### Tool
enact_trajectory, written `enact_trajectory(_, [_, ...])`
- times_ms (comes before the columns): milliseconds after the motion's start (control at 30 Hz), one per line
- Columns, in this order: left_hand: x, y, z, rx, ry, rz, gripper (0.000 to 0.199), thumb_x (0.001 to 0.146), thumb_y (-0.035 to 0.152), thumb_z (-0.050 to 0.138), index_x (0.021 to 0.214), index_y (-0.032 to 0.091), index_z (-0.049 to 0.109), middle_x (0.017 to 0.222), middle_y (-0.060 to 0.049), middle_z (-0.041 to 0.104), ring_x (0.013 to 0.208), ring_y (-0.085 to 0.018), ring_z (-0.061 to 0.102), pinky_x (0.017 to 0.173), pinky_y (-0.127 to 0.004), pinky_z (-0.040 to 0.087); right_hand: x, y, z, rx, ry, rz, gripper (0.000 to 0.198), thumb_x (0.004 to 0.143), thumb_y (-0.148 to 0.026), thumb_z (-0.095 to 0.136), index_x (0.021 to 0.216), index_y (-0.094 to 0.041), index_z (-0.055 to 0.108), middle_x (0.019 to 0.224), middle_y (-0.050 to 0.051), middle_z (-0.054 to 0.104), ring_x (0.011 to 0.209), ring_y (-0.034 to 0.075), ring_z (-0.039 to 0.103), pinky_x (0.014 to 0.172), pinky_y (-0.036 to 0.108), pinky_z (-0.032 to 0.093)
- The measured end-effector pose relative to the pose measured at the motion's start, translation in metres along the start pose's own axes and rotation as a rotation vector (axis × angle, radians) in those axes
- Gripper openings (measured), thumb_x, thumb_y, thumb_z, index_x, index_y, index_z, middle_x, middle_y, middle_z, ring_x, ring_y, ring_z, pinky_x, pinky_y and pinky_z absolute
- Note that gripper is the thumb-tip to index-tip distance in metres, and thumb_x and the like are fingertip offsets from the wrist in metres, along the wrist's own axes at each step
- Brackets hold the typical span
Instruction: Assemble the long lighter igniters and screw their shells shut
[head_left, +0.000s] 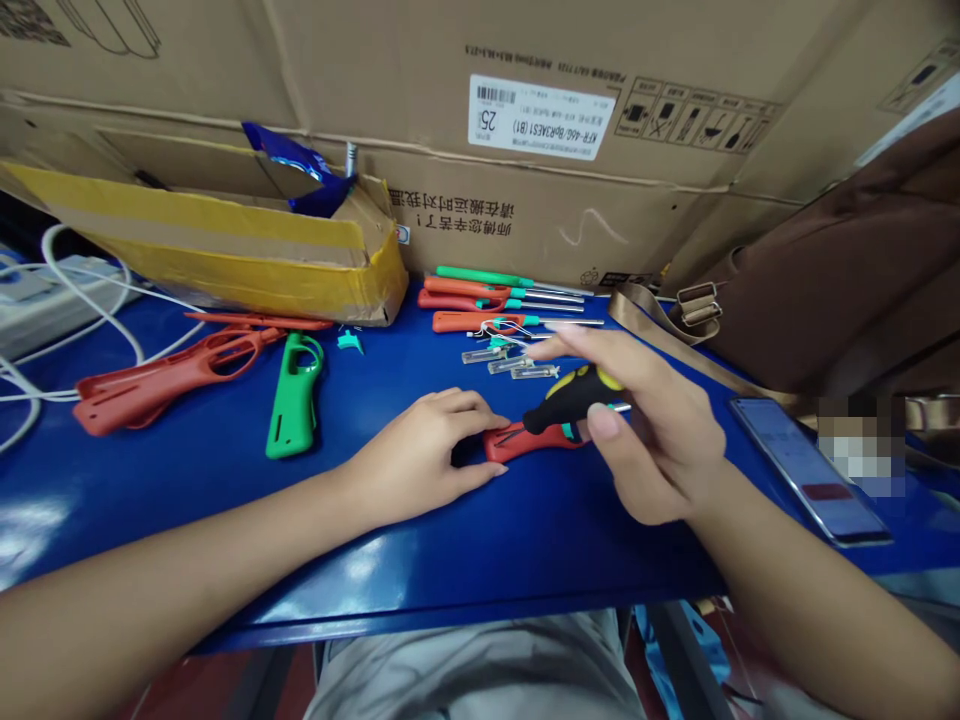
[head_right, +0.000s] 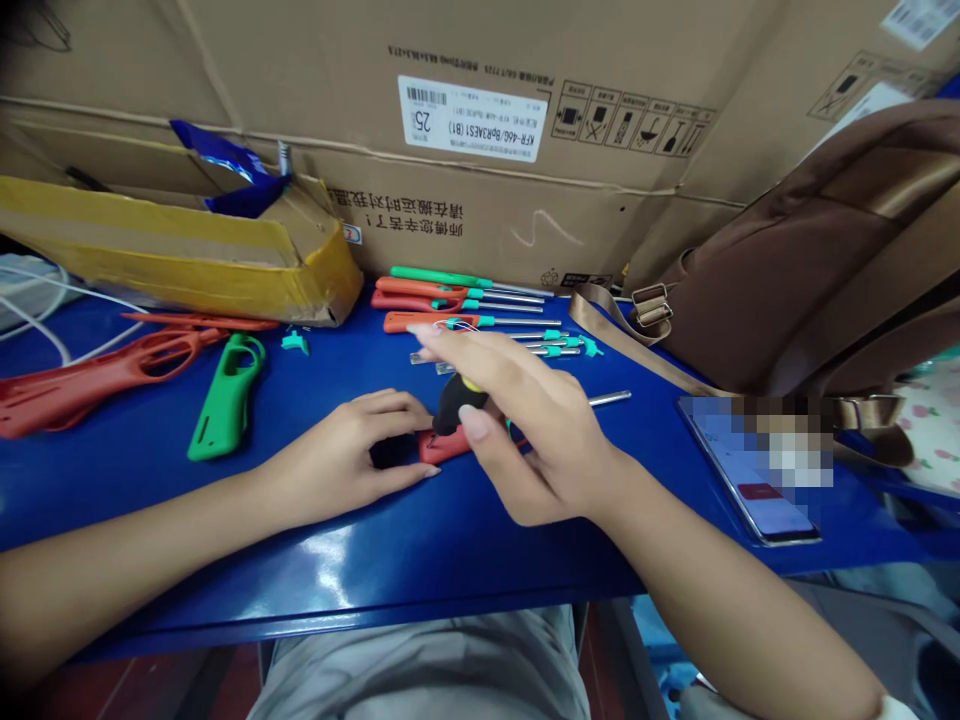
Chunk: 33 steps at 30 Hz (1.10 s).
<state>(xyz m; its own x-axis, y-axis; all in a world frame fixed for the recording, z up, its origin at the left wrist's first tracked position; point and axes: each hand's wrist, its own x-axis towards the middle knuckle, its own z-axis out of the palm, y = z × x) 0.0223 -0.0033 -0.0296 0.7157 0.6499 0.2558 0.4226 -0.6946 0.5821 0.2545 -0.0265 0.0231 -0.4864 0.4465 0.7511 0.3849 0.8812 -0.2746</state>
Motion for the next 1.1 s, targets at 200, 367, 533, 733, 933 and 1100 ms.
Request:
enact_trajectory(200, [0.0009, 0.0001, 0.0002, -0.016, -0.003, -0.006, 0.024, 0.088, 0.025, 0.076, 0.110, 0.017, 0.073, 0.105, -0.006, 0.069, 0.099, -0.023, 0.064, 0.092, -0.039, 0.051, 0.0021, -0.0010, 0.0019, -0.070, 0.038, -0.046, 0.044, 0.093, -0.024, 0.069, 0.137, -0.027, 0.061, 0.106, 0.004, 0.078, 0.084, 0.021, 0.074, 0.075, 0.034, 0.063])
enact_trajectory(367, [0.0015, 0.0006, 0.0002, -0.014, -0.002, -0.009, 0.027, 0.087, 0.025, 0.077, 0.112, 0.015, 0.073, 0.106, -0.007, 0.069, 0.101, -0.024, 0.064, 0.093, -0.039, 0.052, 0.0010, -0.0036, 0.0007, -0.053, 0.000, 0.046, 0.049, 0.101, -0.024, 0.052, 0.150, -0.027, 0.049, 0.132, 0.008, 0.071, 0.106, 0.025, 0.073, 0.087, 0.041, 0.063])
enact_trajectory(533, [0.0011, 0.0012, 0.0003, -0.015, 0.000, -0.021, 0.025, 0.087, 0.025, 0.078, 0.110, 0.016, 0.074, 0.104, -0.007, 0.069, 0.100, -0.024, 0.064, 0.091, -0.039, 0.052, 0.0044, -0.0064, -0.0013, -0.005, 0.004, -0.003, 0.040, 0.096, -0.020, 0.064, 0.135, -0.025, 0.061, 0.114, 0.005, 0.078, 0.096, 0.021, 0.074, 0.084, 0.034, 0.062])
enact_trajectory(733, [0.0013, 0.0026, -0.0005, -0.010, 0.000, -0.026, 0.028, 0.086, 0.026, 0.079, 0.111, 0.015, 0.074, 0.103, -0.007, 0.069, 0.097, -0.023, 0.065, 0.089, -0.036, 0.053, 0.0030, -0.0043, -0.0047, -0.096, -0.031, 0.010, 0.050, 0.101, -0.023, 0.055, 0.151, -0.024, 0.048, 0.128, 0.008, 0.073, 0.106, 0.023, 0.073, 0.088, 0.038, 0.063])
enact_trajectory(933, [0.0016, 0.0026, -0.0004, -0.014, 0.001, -0.023, 0.029, 0.086, 0.025, 0.079, 0.113, 0.015, 0.074, 0.102, -0.007, 0.069, 0.097, -0.023, 0.065, 0.090, -0.037, 0.053, 0.0056, -0.0041, -0.0045, -0.079, -0.003, 0.045, 0.042, 0.096, -0.019, 0.064, 0.137, -0.028, 0.061, 0.119, 0.003, 0.077, 0.092, 0.019, 0.075, 0.077, 0.030, 0.064])
enact_trajectory(1100, [0.0011, 0.0010, 0.0008, -0.008, 0.006, -0.019, 0.030, 0.086, 0.026, 0.078, 0.114, 0.015, 0.074, 0.101, -0.006, 0.069, 0.096, -0.022, 0.065, 0.089, -0.036, 0.053, 0.0053, -0.0039, -0.0074, -0.182, -0.035, 0.053, 0.052, 0.097, -0.021, 0.063, 0.148, -0.029, 0.052, 0.131, 0.005, 0.073, 0.103, 0.020, 0.074, 0.088, 0.033, 0.063])
